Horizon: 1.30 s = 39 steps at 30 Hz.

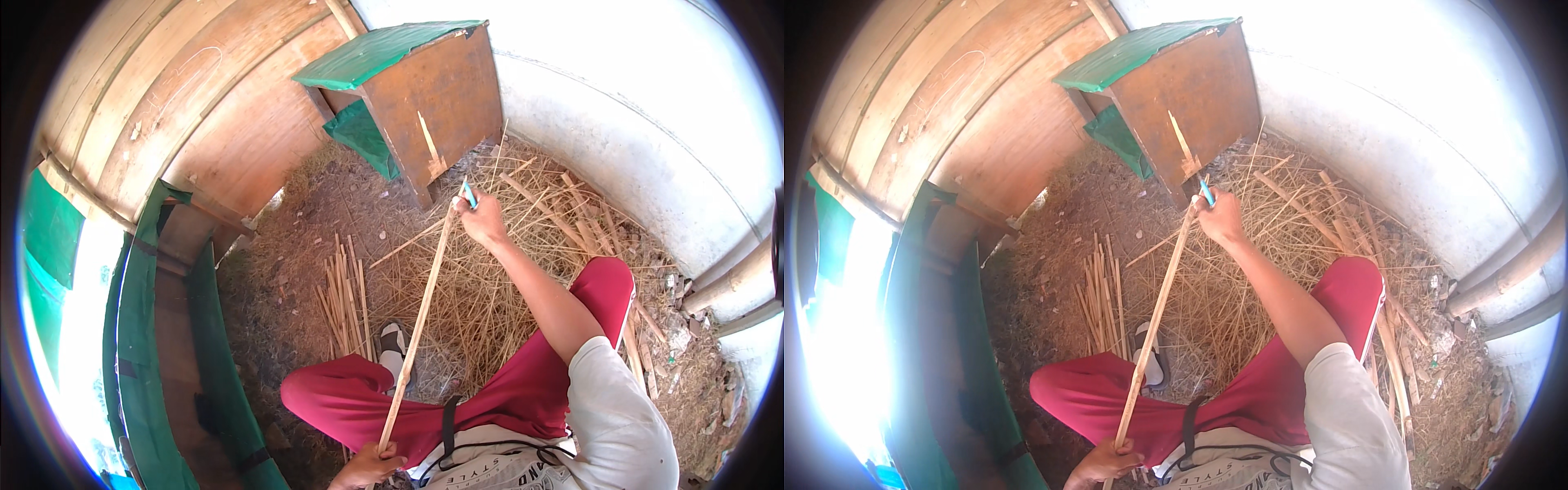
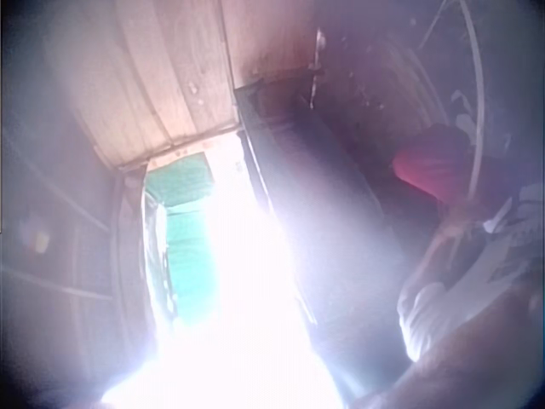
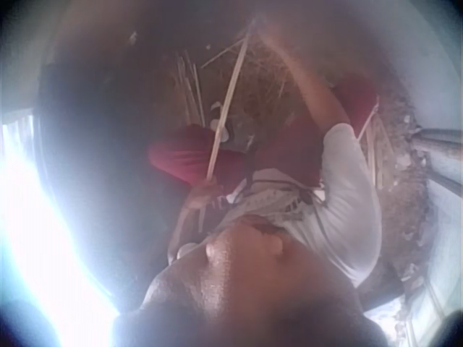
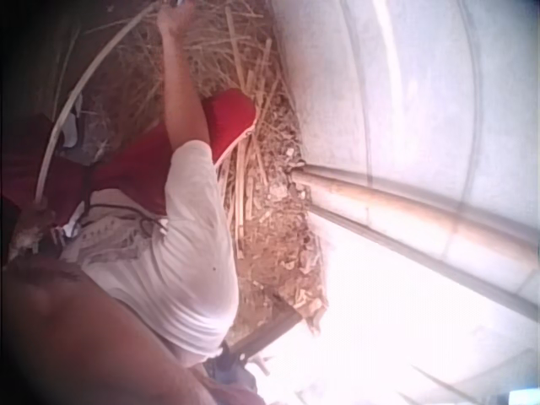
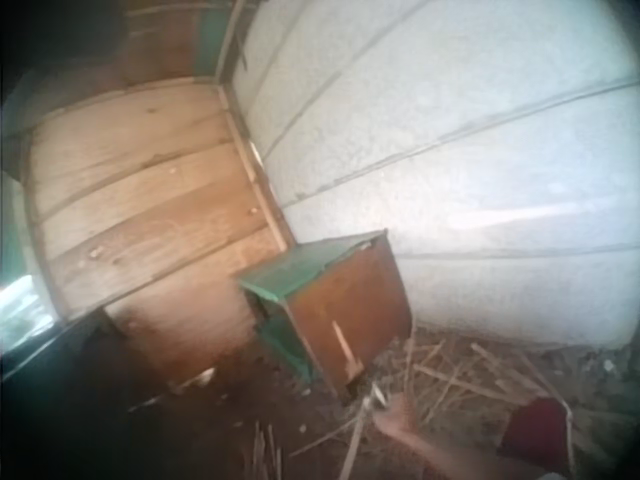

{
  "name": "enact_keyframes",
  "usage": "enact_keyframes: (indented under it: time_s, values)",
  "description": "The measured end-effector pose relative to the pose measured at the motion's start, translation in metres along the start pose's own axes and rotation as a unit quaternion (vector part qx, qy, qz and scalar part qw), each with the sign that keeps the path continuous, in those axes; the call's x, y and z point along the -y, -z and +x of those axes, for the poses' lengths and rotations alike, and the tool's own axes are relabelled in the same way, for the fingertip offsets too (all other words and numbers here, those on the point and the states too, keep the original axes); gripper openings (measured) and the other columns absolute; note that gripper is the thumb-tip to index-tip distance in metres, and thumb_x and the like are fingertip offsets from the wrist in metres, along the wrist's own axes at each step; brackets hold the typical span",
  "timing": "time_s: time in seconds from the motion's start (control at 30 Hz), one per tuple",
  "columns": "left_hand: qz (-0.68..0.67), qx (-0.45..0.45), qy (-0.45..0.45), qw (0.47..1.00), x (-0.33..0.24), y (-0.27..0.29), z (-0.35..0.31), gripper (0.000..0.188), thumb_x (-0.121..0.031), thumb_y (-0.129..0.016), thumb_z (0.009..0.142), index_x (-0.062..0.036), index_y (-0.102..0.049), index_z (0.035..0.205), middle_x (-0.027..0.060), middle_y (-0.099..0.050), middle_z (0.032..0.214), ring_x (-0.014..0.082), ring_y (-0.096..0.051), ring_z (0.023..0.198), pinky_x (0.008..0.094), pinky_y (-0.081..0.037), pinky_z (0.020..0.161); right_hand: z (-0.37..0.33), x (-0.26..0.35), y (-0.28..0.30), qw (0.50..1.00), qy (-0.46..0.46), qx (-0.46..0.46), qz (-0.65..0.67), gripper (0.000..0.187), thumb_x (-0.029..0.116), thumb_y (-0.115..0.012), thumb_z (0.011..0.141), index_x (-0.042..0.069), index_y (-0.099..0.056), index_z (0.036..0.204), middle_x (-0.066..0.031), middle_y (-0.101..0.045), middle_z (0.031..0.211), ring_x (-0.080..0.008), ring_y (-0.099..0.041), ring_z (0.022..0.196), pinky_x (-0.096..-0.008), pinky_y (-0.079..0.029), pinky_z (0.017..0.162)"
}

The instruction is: The person sits on the ground and uses a utility knife to shave thin strips off long bamboo sticks. They repeatedly scrape the blade along the sticks to remove the outer layer, creating fine shavings that fall onto the straw-covered floor.

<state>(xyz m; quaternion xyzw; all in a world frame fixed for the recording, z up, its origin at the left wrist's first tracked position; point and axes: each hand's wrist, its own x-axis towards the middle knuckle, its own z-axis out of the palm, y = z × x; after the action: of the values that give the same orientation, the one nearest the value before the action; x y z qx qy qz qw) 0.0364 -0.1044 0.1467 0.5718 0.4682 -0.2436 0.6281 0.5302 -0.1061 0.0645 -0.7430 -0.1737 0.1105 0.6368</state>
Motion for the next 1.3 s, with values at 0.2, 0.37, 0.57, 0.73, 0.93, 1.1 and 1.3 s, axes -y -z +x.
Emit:
enact_keyframes:
  time_s: [0.2,0.37,0.57,0.73,0.93,1.1,1.3]
  values:
    - [-0.078,0.059,0.036,0.995,-0.025,-0.005,-0.011,0.049,-0.005,-0.066,0.094,-0.0186,-0.026,0.069,-0.0093,-0.03,0.056,0.002,-0.032,0.042,0.0247,-0.017,0.038,0.007,-0.005,0.002,0.981,-0.119,0.027,0.153,0.015,0.015,-0.063,0.098,0.001,-0.063,0.092,-0.012,-0.072,0.09,-0.0082,-0.051,0.058,-0.026,-0.041,0.051]
    - [-0.098,0.071,0.04,0.992,-0.025,-0.003,-0.014,0.05,-0.004,-0.066,0.094,-0.0195,-0.026,0.069,-0.0096,-0.03,0.056,0.0013,-0.03,0.042,0.0244,-0.015,0.037,0.005,0.003,0.013,0.917,-0.232,0.058,0.319,0.022,0.018,-0.064,0.097,-0.003,-0.065,0.093,-0.0114,-0.07,0.082,-0.0082,-0.043,0.052,-0.0261,-0.033,0.046]
    - [-0.179,0.057,0.057,0.981,0.007,0.01,0.0,0.049,0.002,-0.064,0.092,-0.0202,-0.028,0.068,-0.0081,-0.033,0.056,0.0011,-0.028,0.041,0.024,-0.013,0.036,0.011,0.009,0.023,0.904,-0.229,0.033,0.36,0.018,0.016,-0.068,0.095,0.0,-0.064,0.089,-0.011,-0.069,0.078,-0.0077,-0.035,0.042,-0.0261,-0.03,0.041]
    - [-0.214,0.07,0.036,0.974,0.006,0.02,0.001,0.047,0.001,-0.065,0.092,-0.0188,-0.028,0.07,-0.0086,-0.031,0.055,0.0021,-0.029,0.042,0.0235,-0.016,0.038,0.009,0.009,0.029,0.948,-0.202,0.025,0.246,0.02,0.016,-0.071,0.092,0.003,-0.057,0.085,-0.0137,-0.069,0.083,-0.0075,-0.04,0.043,-0.0248,-0.033,0.039]
    - [-0.235,0.124,-0.013,0.964,-0.003,0.028,0.015,0.05,0.004,-0.062,0.093,-0.0205,-0.025,0.07,-0.0091,-0.027,0.055,0.001,-0.024,0.042,0.0234,-0.012,0.037,-0.016,0.03,0.022,0.941,-0.108,0.211,-0.242,0.041,0.035,-0.078,0.086,-0.004,-0.064,0.088,-0.0141,-0.066,0.075,-0.0178,-0.063,0.062,-0.038,-0.049,0.053]
    - [-0.257,0.201,-0.017,0.945,-0.026,0.018,0.033,0.05,0.004,-0.062,0.092,-0.021,-0.025,0.069,-0.0094,-0.027,0.054,0.0006,-0.023,0.041,0.0233,-0.011,0.036,-0.052,0.05,0.003,0.925,-0.187,0.274,0.188,0.032,0.022,-0.068,0.095,-0.005,-0.063,0.111,-0.0163,-0.072,0.098,-0.0043,-0.038,0.046,-0.0222,-0.034,0.041]
    - [-0.247,0.235,-0.046,0.939,-0.042,0.003,0.058,0.049,0.002,-0.063,0.093,-0.0207,-0.026,0.07,-0.0091,-0.028,0.055,0.0006,-0.023,0.041,0.023,-0.01,0.036,-0.046,0.038,0.012,0.939,-0.17,0.207,0.214,0.023,0.017,-0.072,0.092,-0.004,-0.067,0.1,-0.0137,-0.07,0.086,-0.0059,-0.042,0.047,-0.0247,-0.031,0.04]
